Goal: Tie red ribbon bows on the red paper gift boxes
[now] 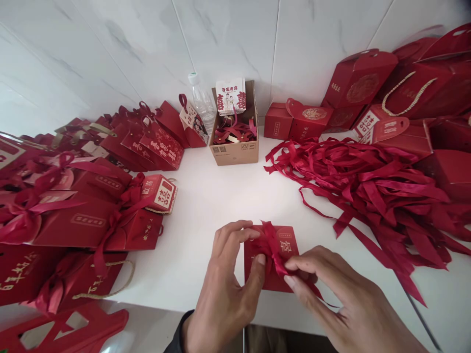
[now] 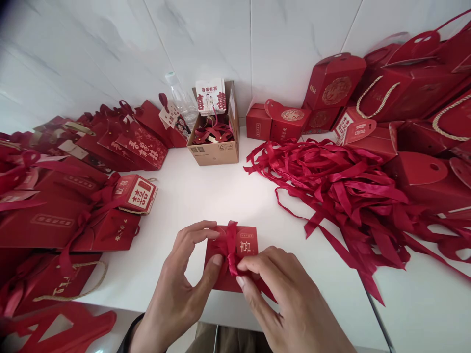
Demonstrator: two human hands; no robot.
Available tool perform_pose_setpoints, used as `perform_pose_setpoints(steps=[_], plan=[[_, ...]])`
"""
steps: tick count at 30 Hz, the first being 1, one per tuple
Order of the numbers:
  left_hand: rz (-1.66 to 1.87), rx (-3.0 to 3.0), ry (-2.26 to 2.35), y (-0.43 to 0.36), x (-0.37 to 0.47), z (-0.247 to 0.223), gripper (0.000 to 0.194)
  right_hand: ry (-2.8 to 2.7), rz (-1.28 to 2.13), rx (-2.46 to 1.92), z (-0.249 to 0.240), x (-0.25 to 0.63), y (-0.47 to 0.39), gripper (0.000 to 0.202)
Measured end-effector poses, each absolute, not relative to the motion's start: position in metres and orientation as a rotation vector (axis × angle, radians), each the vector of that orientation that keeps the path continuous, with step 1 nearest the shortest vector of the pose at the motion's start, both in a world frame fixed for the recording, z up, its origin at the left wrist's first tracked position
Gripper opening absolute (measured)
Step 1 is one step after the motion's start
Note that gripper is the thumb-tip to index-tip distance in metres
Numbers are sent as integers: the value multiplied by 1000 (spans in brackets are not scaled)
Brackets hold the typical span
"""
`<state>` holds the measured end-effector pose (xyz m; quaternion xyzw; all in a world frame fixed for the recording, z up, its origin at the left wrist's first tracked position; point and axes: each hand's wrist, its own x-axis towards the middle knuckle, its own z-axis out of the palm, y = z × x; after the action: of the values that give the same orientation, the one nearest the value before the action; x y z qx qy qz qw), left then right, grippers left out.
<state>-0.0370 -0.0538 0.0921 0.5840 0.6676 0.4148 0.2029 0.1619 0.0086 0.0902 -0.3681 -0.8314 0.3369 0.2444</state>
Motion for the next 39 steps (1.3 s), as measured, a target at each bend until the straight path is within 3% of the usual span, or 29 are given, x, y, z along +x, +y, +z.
perform_pose_setpoints(steps=[10, 20, 24, 27, 33, 39], plan=[[1168, 1645, 1849, -54, -42, 92, 27, -2281, 871, -935, 86, 167, 13, 2], [1168, 1634, 1919, -53, -48, 91, 13, -2327, 809, -967, 90, 166, 12, 6], [1126, 1766, 1837, -56, -47, 96, 38, -2348, 688, -1034, 83, 174, 13, 28], [1016, 1963, 1705, -56, -44, 99, 51, -2378, 696, -1055, 80, 179, 14, 28], [995, 1997, 1725, -49, -42, 93, 27, -2329, 711, -1127, 77, 189, 17, 18], [1008, 1974, 1722, -50, -44, 93, 32, -2295, 688, -1181, 76, 204, 22, 17]])
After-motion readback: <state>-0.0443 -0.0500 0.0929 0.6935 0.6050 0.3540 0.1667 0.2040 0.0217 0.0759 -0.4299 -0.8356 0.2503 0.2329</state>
